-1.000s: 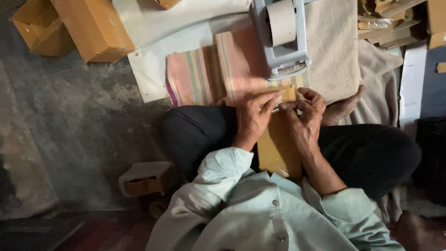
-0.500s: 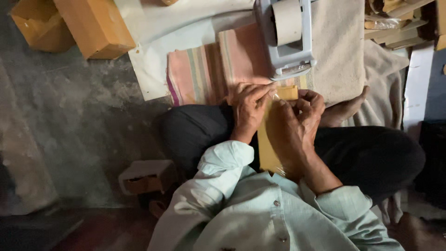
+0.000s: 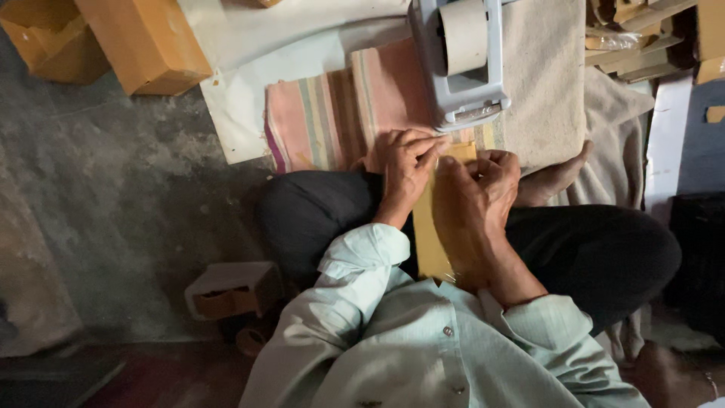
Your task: The person sits on the floor and repeatedly tapes small cardboard boxes using a tape dispenser. They pick up a box, apply tape to seal it, and place it aside, repeating this process for multiple boxes.
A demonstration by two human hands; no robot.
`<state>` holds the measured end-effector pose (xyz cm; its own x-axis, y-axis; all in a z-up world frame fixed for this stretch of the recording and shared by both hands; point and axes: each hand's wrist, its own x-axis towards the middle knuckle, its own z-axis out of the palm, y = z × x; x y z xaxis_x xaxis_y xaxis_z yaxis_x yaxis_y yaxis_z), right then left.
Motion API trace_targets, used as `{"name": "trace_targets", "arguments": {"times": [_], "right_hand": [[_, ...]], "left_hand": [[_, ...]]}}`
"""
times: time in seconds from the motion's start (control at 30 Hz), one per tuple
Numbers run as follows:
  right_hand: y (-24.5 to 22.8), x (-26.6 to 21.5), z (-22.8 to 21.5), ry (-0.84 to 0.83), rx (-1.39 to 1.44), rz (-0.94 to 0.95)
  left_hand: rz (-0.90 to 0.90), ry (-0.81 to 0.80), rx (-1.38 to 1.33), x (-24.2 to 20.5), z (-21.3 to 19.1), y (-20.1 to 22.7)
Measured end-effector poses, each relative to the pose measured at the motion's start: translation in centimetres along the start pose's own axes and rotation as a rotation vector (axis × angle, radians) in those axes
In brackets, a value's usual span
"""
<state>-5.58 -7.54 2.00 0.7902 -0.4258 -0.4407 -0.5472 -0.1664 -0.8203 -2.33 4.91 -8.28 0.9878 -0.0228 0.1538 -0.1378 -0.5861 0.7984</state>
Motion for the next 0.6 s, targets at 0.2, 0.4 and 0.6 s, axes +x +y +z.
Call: {"name": "trace_targets", "arguments": {"times": [0.2,0.4,0.6], "right_hand": [[0.8,1.3,0.8,0.042,-0.124,-0.156],[0.9,0.2,0.7,-0.029,0.059,-0.013],[1.8,0.9,-0.1,0.128,-0.317,-0.585]], "left_hand": [[-0.066,-0.018,-0.043,0.0,-0.6,-0.2],[-0.019,0.021,0.018,0.0,-0.4,0.6],[-0.024,-0.015,-0.017,-0.3,-0.5,0.7]]}}
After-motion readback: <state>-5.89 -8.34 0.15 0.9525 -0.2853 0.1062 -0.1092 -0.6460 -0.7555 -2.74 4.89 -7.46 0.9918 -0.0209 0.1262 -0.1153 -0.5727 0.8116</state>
